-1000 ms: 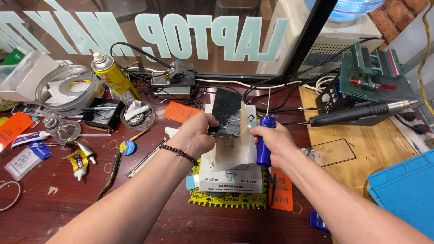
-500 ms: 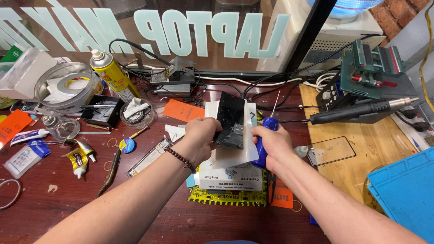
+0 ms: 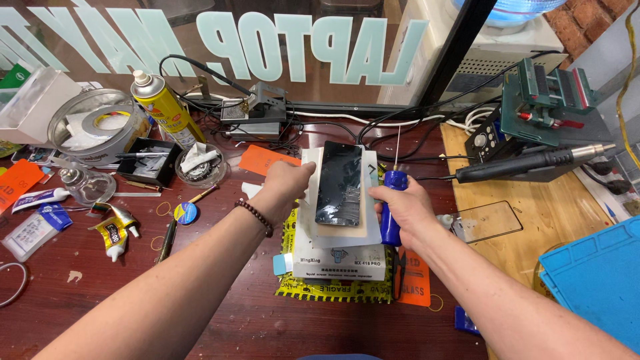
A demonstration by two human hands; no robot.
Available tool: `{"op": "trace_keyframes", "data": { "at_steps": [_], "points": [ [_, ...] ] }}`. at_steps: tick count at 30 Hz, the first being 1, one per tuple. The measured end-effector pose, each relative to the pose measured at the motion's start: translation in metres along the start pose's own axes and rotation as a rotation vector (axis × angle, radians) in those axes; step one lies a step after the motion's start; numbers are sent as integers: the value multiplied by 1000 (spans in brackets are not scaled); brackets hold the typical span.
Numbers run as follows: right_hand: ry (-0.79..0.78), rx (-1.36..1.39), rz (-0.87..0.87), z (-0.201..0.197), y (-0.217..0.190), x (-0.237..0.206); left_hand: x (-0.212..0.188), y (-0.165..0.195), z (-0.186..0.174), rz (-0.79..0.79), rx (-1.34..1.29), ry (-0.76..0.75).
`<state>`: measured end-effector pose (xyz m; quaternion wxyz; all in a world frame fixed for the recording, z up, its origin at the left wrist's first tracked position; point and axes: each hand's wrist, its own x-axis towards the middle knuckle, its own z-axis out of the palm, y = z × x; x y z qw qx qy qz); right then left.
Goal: The person pries the shattered glass screen off a smartphone resting on a box, working a thin pry tool around the edges of the cracked panel while holding the phone steady. They then peel the loosened glass away from the phone body and continue separating remaining pieces of the broken screen.
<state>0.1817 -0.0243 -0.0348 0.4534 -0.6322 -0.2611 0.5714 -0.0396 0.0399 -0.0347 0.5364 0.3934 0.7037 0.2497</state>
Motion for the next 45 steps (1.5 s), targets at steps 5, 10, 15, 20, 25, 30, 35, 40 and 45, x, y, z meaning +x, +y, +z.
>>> {"op": "trace_keyframes", "data": {
  "at_steps": [5, 10, 15, 20, 25, 30, 35, 40, 45],
  "points": [
    [-28, -24, -23, 2, -3, 0, 13, 8, 0, -57, -89, -88],
    [-21, -36, -90, 7, -9, 8, 25, 23, 1, -5, -74, -62],
    [41, -113, -126, 18, -21, 18, 38, 32, 3, 9, -65, -70],
    [-20, -215, -112, 9, -23, 8, 18, 17, 2, -7, -62, -109],
    [-25, -291, -121, 7, -18, -4, -26, -9, 12, 279, 96, -11],
    [-26, -381, -195, 6, -17, -13, -52, -28, 19, 588, 287, 129],
    [-237, -635, -271, -16, -28, -26, -53, -28, 30, 602, 280, 114],
    [-449, -839, -310, -46, -37, -34, -57, -23, 36, 569, 238, 133],
    [-533, -1004, -530, -64, -40, -34, -60, -19, 39, 501, 248, 180]
  ]
}}
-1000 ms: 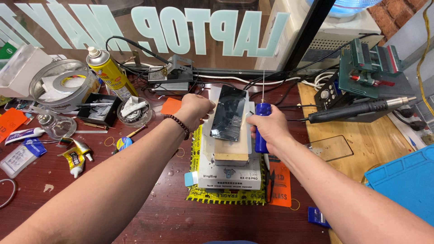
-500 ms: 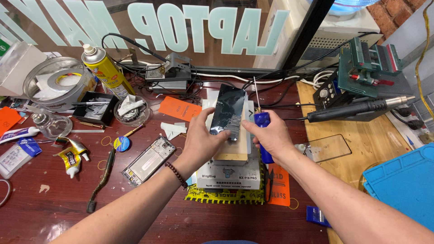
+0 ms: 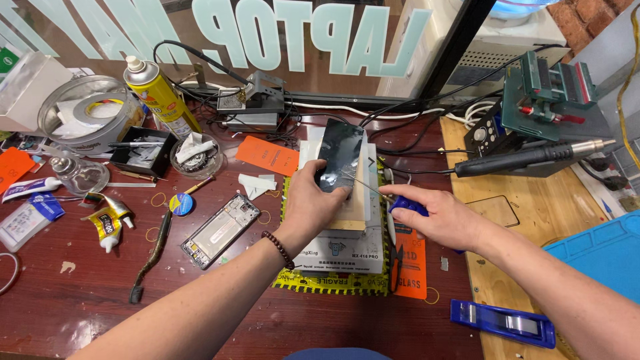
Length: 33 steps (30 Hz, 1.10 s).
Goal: The person pries the shattered glass screen off a smartphone resting on a box, working a thin pry tool around the edges of the cracked panel while holding the phone steady. They then peel the loosened glass away from the phone body and continue separating remaining pieces of the broken screen.
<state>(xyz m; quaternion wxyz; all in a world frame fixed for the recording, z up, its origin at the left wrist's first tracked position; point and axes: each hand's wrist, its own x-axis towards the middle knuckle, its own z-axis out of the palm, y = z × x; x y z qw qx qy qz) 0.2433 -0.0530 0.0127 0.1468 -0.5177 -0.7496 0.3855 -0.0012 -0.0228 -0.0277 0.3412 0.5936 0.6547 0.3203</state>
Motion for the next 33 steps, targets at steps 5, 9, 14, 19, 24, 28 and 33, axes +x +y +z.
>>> {"op": "trace_keyframes", "data": {
  "at_steps": [5, 9, 14, 19, 24, 28, 33],
  "points": [
    [-93, -56, 240, -2, 0, -3, -3, -3, 1, 104, 50, 35],
    [-119, -69, 278, -1, -4, -3, -2, -2, 1, 43, 57, 21],
    [-130, -73, 227, -2, -7, -2, -3, 1, -1, 54, 80, 28],
    [-156, -75, 211, -1, -8, -2, -4, 5, -2, 33, 98, 4],
    [-158, -35, 220, 4, -8, -2, -5, 4, -5, 48, 100, -1],
    [-208, 125, 302, 6, -7, -1, -5, 3, -4, 50, 81, -10],
    [-259, 191, 349, 2, -2, 3, -5, 1, -3, 41, 75, -17]
  ]
}}
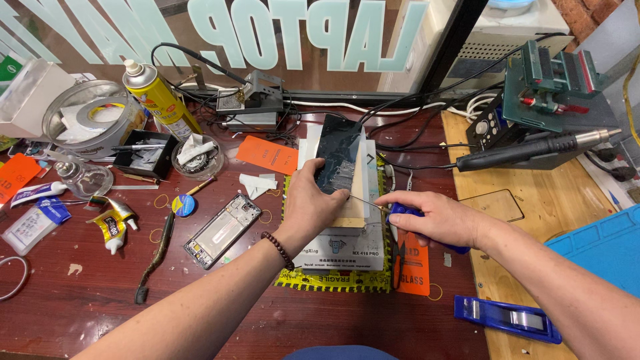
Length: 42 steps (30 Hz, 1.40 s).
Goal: The person pries the shattered glass screen off a smartphone resting on a box, working a thin pry tool around the edges of the cracked panel while holding the phone steady. They then peel the loosened glass away from the phone body and continue separating remaining pieces of the broken screen.
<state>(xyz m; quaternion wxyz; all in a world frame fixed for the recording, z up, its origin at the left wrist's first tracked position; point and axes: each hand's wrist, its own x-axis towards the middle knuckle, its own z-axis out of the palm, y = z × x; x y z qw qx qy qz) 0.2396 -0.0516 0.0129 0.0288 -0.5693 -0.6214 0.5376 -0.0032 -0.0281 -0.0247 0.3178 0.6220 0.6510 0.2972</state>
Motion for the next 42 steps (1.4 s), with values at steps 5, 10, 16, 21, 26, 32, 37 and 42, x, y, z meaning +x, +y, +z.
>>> {"op": "trace_keyframes", "data": {
  "at_steps": [5, 10, 16, 21, 26, 32, 37, 42],
  "points": [
    [46, -132, -124, -8, -1, 4, 0, 1, 1, 4, -7, 11],
    [94, -89, -17, -15, -5, 2, 0, 3, -1, -18, 2, 1],
    [62, -179, -31, -14, -9, -1, 0, 4, -1, -15, 5, -3],
    [50, -180, -27, -11, -8, 1, 0, 3, -1, -21, 19, -8],
    [45, -115, -56, -10, -7, 2, 0, 3, 0, -15, 7, 6],
    [37, -79, -36, -9, -6, 4, -1, 3, 0, -31, 12, 5],
    [30, -52, -49, -9, -4, 5, 0, 3, 1, -11, 14, 9],
    [28, -35, -52, -8, -6, 4, -1, 4, 0, -15, 24, 7]
  ]
}}
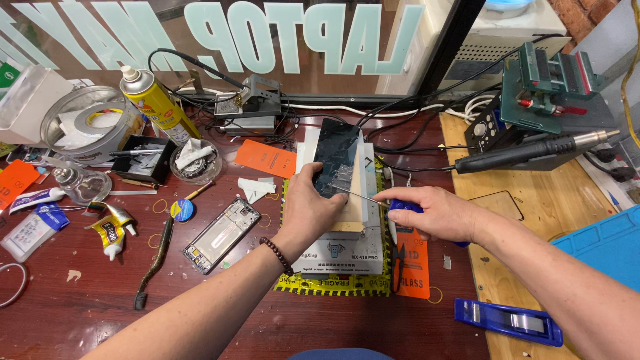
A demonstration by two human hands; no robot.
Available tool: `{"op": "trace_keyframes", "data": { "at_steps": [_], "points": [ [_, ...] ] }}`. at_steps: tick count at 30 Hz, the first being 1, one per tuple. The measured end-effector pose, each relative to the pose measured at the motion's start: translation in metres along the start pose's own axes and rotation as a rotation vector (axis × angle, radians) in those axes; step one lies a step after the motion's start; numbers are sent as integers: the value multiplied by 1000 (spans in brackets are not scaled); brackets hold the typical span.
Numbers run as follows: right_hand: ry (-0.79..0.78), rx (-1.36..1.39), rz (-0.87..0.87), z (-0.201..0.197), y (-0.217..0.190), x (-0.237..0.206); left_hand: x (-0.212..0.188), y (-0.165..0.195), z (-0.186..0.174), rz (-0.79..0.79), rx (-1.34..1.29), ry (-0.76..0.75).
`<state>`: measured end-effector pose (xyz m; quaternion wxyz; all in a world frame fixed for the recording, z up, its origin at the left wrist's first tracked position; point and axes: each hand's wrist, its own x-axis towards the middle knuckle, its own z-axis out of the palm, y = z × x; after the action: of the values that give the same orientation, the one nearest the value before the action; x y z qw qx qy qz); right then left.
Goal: The person pries the shattered glass screen off a smartphone resting on a box, working a thin pry tool around the edges of the cracked panel while holding the phone steady. They then peel the loosened glass away from the phone body and continue separating remaining pieces of the broken screen.
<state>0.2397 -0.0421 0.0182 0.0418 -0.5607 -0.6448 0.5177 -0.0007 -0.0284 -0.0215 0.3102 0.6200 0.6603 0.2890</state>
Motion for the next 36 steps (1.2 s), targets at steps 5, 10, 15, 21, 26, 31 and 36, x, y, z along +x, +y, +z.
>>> {"op": "trace_keyframes", "data": {
  "at_steps": [5, 10, 15, 21, 26, 31, 36],
  "points": [
    [10, 24, 65, 2, -4, -1, -1, 1, -3, -36, -14, -39],
    [25, 16, 64, 0, -4, -2, -1, 3, -3, -24, -16, -31],
    [31, 14, 53, -1, -4, 1, -1, 2, -2, -22, -11, -24],
    [32, -52, 17, -2, -6, 0, 0, -1, 0, -6, -11, -8],
    [-5, -115, 12, -3, -10, 2, 1, -5, 3, 34, -16, 11],
    [4, -107, 19, -3, -15, 3, 1, -5, 3, 34, -15, 13],
    [18, -67, 73, -2, -17, 2, 0, -3, 0, -5, -13, -28]
  ]
}}
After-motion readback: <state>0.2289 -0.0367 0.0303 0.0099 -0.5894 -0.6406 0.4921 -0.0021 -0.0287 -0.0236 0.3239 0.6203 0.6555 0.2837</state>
